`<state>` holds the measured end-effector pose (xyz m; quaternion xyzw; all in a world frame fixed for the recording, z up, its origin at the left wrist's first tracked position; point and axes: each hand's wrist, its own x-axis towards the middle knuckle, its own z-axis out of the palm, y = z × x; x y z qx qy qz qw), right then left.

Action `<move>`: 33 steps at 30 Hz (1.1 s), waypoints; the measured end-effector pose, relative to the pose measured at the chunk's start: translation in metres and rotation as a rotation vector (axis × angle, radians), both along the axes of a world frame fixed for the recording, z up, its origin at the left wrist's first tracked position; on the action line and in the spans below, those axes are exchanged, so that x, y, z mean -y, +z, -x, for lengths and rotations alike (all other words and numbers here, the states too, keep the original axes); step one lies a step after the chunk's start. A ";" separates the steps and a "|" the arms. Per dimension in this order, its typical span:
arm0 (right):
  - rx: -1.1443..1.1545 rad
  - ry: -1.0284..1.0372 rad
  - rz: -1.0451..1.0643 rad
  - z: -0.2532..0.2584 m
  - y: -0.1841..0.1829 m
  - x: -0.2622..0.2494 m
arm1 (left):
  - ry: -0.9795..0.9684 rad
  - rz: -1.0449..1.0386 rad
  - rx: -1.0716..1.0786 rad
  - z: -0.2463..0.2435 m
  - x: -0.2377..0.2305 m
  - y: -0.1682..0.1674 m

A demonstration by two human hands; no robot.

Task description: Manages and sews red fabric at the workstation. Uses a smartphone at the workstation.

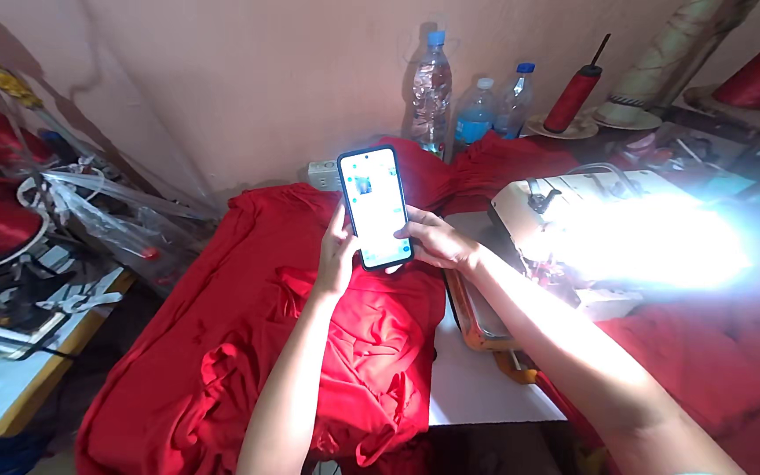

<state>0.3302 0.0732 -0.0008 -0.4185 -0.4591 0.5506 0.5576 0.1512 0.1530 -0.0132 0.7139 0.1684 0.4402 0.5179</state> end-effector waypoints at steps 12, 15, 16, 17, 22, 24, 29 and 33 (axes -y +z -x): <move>-0.048 0.009 0.018 -0.001 0.000 -0.001 | 0.005 -0.002 -0.006 0.001 0.000 0.001; -0.063 0.008 0.031 0.001 0.003 0.001 | -0.008 0.011 0.001 0.001 0.000 0.001; -0.064 0.007 0.025 0.001 0.003 0.001 | -0.009 0.009 0.003 0.001 0.000 0.001; -0.064 0.004 0.020 0.001 0.002 0.000 | -0.012 0.012 0.006 0.000 0.001 0.001; -0.032 -0.005 -0.005 0.001 0.001 0.001 | -0.013 0.013 0.005 0.000 0.001 0.002; -0.054 0.004 -0.010 0.001 0.000 -0.001 | -0.007 0.003 -0.001 0.000 0.001 0.001; -0.101 0.051 0.000 -0.003 -0.004 -0.006 | -0.018 -0.006 -0.005 -0.001 0.004 0.002; -0.101 0.043 -0.002 -0.003 -0.005 -0.007 | -0.025 -0.022 0.005 -0.001 0.004 0.002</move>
